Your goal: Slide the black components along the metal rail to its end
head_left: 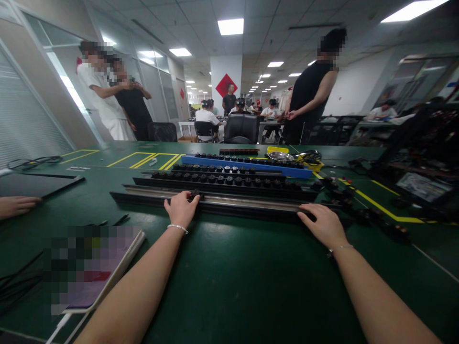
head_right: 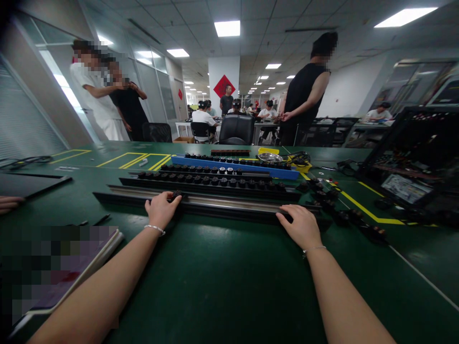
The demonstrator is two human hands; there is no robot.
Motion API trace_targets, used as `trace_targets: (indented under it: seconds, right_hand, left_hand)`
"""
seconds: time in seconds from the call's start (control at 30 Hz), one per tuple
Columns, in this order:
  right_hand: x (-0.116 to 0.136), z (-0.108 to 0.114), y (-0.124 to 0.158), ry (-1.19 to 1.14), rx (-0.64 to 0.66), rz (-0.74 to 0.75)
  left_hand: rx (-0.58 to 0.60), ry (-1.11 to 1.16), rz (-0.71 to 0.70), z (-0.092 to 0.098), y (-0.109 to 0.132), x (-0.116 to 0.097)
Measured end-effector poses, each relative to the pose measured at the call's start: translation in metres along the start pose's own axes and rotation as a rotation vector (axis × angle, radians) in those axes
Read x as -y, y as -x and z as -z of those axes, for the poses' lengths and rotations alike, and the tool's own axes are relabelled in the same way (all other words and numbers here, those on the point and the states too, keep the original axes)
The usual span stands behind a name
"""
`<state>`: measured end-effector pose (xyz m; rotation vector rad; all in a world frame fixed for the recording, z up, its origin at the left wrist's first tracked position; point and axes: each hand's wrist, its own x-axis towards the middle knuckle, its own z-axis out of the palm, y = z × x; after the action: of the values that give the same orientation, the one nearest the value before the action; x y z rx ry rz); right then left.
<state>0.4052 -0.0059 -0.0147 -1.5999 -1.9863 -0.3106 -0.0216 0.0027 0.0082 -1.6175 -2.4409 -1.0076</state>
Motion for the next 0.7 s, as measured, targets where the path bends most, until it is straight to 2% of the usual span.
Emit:
trace_targets:
  seconds: [0.17,0.7]
  right_hand:
    - [0.0021,0.0021,-0.0001,0.011,0.045,-0.026]
    - [0.0069,0.0029,0.0011,0.044,0.029,-0.026]
  left_hand:
    - [0.007,-0.007,-0.028,0.0004,0.0035,-0.0027]
    - [0.004,-0.01,-0.078,-0.0047,0.006,-0.0042]
